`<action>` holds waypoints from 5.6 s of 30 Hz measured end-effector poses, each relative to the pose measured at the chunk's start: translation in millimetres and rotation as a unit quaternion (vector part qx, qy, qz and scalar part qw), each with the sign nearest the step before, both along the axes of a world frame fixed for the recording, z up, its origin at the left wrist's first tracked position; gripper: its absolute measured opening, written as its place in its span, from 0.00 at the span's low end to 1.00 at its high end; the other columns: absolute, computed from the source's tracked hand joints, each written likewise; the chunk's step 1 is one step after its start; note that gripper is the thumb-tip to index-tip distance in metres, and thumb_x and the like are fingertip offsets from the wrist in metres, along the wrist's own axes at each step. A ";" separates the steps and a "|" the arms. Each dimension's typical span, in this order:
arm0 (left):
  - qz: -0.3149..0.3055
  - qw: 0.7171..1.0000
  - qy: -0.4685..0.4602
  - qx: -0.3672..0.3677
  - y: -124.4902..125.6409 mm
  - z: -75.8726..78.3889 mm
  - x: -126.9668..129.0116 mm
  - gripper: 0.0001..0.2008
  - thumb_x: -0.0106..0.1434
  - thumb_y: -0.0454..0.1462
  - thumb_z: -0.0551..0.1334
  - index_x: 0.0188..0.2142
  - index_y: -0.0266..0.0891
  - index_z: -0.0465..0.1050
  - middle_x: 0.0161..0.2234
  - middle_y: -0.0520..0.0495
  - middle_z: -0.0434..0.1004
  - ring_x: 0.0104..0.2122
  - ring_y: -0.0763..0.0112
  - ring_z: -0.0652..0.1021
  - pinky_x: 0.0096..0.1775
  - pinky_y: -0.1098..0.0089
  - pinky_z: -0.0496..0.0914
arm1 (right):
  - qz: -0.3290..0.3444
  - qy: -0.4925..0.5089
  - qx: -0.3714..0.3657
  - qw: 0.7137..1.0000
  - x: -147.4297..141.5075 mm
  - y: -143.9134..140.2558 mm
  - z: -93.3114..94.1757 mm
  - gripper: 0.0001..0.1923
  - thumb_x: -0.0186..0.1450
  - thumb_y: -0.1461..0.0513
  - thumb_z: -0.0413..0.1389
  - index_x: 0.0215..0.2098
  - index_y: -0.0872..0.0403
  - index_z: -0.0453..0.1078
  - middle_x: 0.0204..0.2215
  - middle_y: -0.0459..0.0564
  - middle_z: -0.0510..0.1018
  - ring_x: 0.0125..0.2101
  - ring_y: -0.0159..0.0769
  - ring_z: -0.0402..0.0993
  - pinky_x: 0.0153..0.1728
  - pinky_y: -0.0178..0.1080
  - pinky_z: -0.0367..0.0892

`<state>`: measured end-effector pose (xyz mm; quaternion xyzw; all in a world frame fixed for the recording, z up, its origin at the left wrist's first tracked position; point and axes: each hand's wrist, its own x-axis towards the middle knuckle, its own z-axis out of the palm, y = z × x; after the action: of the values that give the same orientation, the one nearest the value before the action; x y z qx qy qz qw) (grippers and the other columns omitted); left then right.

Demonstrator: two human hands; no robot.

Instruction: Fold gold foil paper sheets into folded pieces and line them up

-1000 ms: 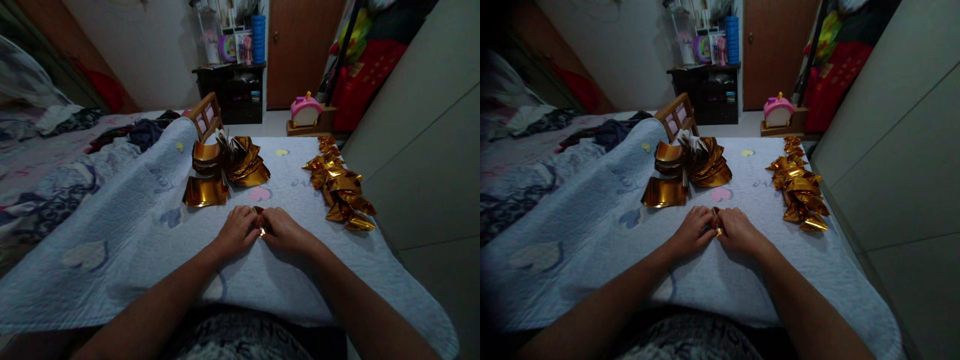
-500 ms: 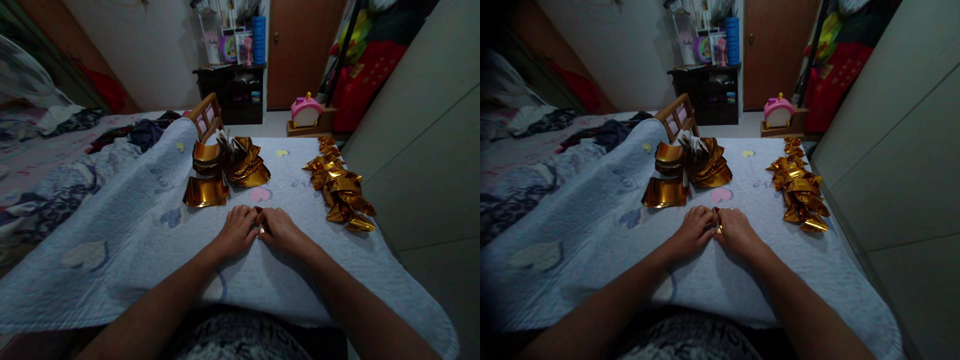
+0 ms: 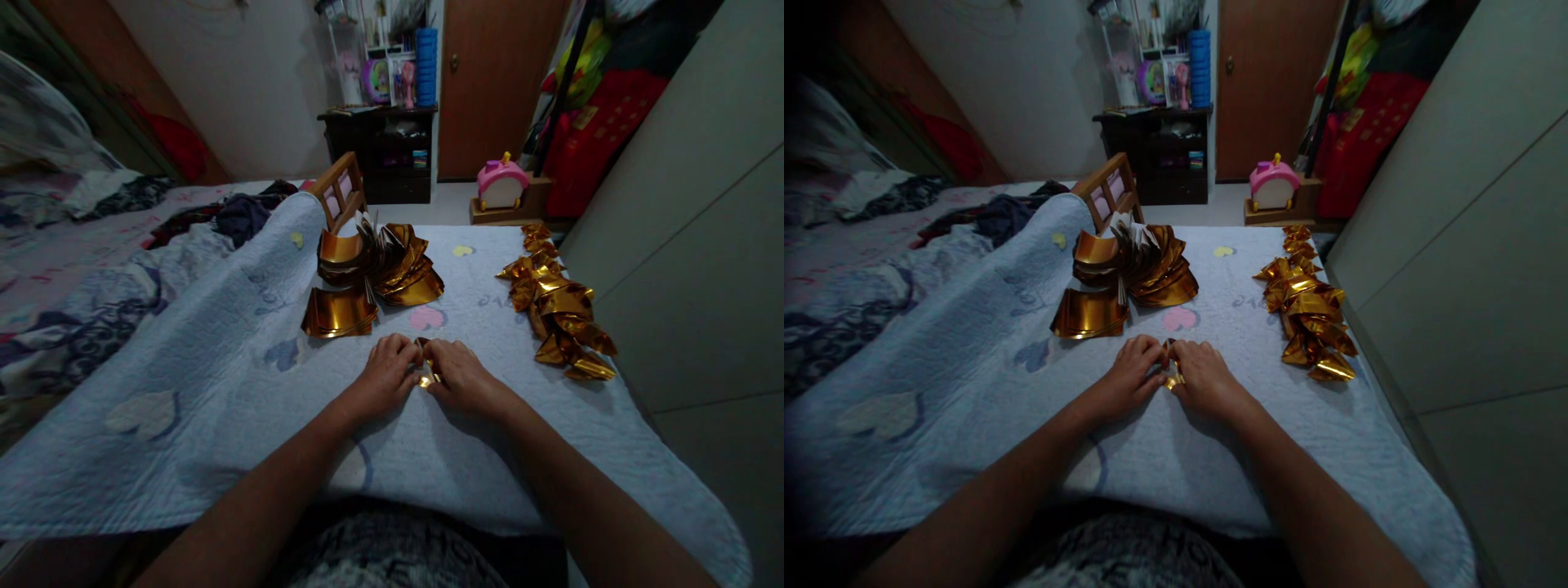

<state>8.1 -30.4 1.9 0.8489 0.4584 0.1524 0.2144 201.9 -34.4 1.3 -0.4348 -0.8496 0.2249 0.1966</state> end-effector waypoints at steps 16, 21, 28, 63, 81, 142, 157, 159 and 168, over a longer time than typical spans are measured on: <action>-0.022 0.995 -0.089 0.042 3.2 -5.7 -9.2 0.16 0.62 0.35 0.63 0.48 0.42 0.62 0.50 0.41 0.68 0.51 0.56 0.68 0.54 0.54 0.66 | 0.009 -0.054 -0.029 0.998 7.9 3.0 11.0 0.08 0.62 0.64 0.63 0.30 0.53 0.67 0.31 0.48 0.74 0.33 0.37 0.65 0.35 0.39 0.55; -0.004 0.995 -0.093 0.038 4.4 -5.4 -10.7 0.18 0.62 0.38 0.64 0.49 0.41 0.61 0.47 0.42 0.69 0.46 0.58 0.70 0.50 0.57 0.68 | 0.004 -0.043 -0.023 0.999 7.7 2.3 12.7 0.08 0.64 0.64 0.61 0.31 0.53 0.65 0.33 0.49 0.75 0.34 0.37 0.66 0.35 0.38 0.57; -0.034 0.991 -0.122 0.031 5.2 -0.1 -12.4 0.13 0.60 0.31 0.58 0.45 0.41 0.66 0.44 0.44 0.72 0.46 0.60 0.72 0.50 0.58 0.68 | 0.004 -0.066 0.019 0.998 8.4 -1.8 12.7 0.08 0.61 0.62 0.61 0.35 0.53 0.66 0.35 0.50 0.73 0.37 0.40 0.65 0.39 0.41 0.59; 0.000 0.987 -0.071 0.146 15.6 -15.0 -11.8 0.06 0.63 0.31 0.62 0.38 0.41 0.75 0.54 0.41 0.71 0.52 0.58 0.73 0.51 0.56 0.72 | -0.025 -0.043 0.045 0.998 16.6 8.0 4.2 0.08 0.62 0.71 0.52 0.35 0.53 0.66 0.34 0.52 0.72 0.36 0.39 0.66 0.37 0.39 0.60; -0.046 0.986 -0.081 0.137 14.3 -13.2 -9.2 0.06 0.70 0.33 0.56 0.39 0.40 0.73 0.39 0.44 0.80 0.41 0.62 0.76 0.45 0.61 0.72 | -0.043 -0.033 -0.004 0.999 18.5 8.5 3.8 0.10 0.60 0.73 0.51 0.33 0.54 0.69 0.32 0.50 0.71 0.35 0.37 0.67 0.37 0.39 0.59; 0.070 0.997 -0.028 -0.010 18.1 -3.8 5.1 0.06 0.61 0.40 0.69 0.33 0.42 0.77 0.33 0.50 0.77 0.41 0.61 0.73 0.44 0.62 0.60 | -0.154 -0.082 -0.085 0.981 15.5 11.6 8.8 0.03 0.64 0.64 0.56 0.35 0.53 0.72 0.34 0.52 0.78 0.34 0.38 0.70 0.33 0.37 0.55; 0.118 0.992 0.003 0.038 15.6 -8.0 9.1 0.07 0.67 0.41 0.63 0.39 0.40 0.73 0.33 0.48 0.78 0.38 0.60 0.73 0.42 0.62 0.60 | -0.213 -0.132 -0.091 0.964 4.7 9.7 15.8 0.06 0.70 0.61 0.54 0.39 0.54 0.72 0.36 0.52 0.80 0.36 0.40 0.73 0.31 0.38 0.52; 0.125 0.991 0.013 0.052 14.9 -9.6 8.7 0.08 0.66 0.42 0.64 0.39 0.40 0.73 0.34 0.48 0.78 0.39 0.59 0.72 0.43 0.61 0.60 | -0.215 -0.130 -0.094 0.963 3.7 8.5 16.5 0.05 0.70 0.61 0.54 0.39 0.53 0.71 0.36 0.52 0.80 0.36 0.40 0.73 0.31 0.38 0.52; 0.115 0.993 -0.023 0.017 18.3 -8.4 6.0 0.07 0.63 0.41 0.67 0.36 0.41 0.73 0.37 0.48 0.76 0.43 0.59 0.71 0.45 0.61 0.61 | -0.207 -0.117 -0.075 0.968 5.2 5.8 14.1 0.06 0.70 0.62 0.53 0.43 0.54 0.70 0.42 0.54 0.75 0.40 0.40 0.72 0.36 0.38 0.57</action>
<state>14.1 -12.1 -6.5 0.7901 0.5454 0.2036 0.1917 207.2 -28.6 15.4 -0.6380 -0.7386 0.1903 0.1053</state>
